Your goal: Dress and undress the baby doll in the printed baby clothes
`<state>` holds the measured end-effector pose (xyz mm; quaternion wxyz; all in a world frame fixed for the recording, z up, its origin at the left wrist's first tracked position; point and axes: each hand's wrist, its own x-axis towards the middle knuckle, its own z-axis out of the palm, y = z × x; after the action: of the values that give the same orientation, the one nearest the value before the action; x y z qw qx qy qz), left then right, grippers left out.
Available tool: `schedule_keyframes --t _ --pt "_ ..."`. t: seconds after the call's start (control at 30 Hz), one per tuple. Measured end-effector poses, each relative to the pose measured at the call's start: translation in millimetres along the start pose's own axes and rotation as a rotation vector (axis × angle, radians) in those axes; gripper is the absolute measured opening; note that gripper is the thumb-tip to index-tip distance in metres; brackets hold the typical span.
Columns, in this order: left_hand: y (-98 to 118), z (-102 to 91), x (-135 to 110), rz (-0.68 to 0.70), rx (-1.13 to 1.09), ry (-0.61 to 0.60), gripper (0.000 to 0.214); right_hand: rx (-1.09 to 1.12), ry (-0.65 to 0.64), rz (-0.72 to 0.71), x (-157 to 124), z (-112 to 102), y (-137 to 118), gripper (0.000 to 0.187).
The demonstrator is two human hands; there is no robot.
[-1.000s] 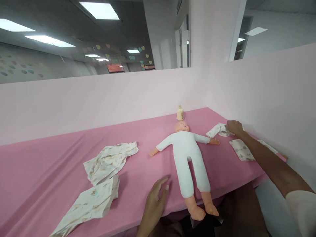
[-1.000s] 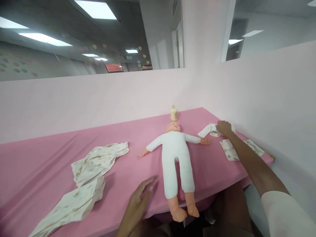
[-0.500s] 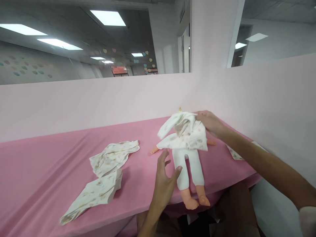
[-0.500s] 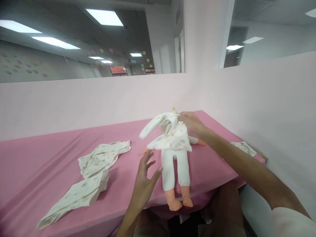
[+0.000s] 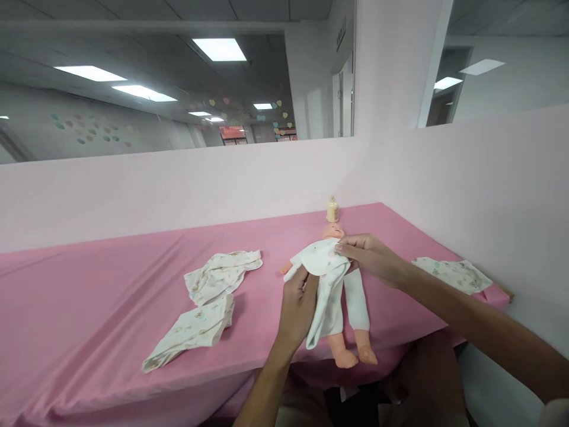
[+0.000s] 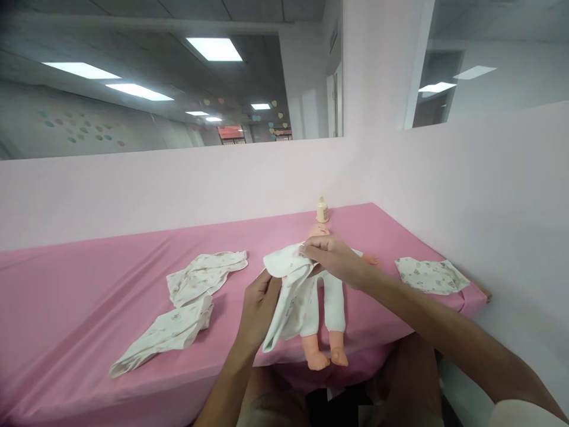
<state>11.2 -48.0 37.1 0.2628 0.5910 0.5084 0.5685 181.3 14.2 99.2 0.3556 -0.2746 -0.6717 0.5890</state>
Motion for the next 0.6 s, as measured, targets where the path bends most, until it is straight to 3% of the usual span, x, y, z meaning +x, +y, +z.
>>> schedule_keyframes --t 0.1,0.2,0.33,0.47,0.6 --pt "7.5 -1.5 2.5 0.029 0.037 0.015 0.029 0.045 0.033 -0.025 -1.4 -4.7 3.2 0.033" --pt "6.7 -10.5 7.7 0.031 0.041 0.074 0.03 0.065 0.171 -0.053 -3.1 -12.8 5.8 0.033" --pt "-3.3 -37.2 19.2 0.0 -0.156 0.309 0.03 0.186 0.403 -0.048 -4.6 -37.9 5.8 0.022" --pt "-9.2 -65.3 29.0 -0.028 -0.481 0.579 0.025 0.316 0.673 -0.155 -2.6 -71.5 2.3 0.011" --pt "-9.8 -69.9 28.4 -0.061 -0.51 0.566 0.021 0.427 0.756 -0.279 2.2 -86.6 -2.4 0.012"
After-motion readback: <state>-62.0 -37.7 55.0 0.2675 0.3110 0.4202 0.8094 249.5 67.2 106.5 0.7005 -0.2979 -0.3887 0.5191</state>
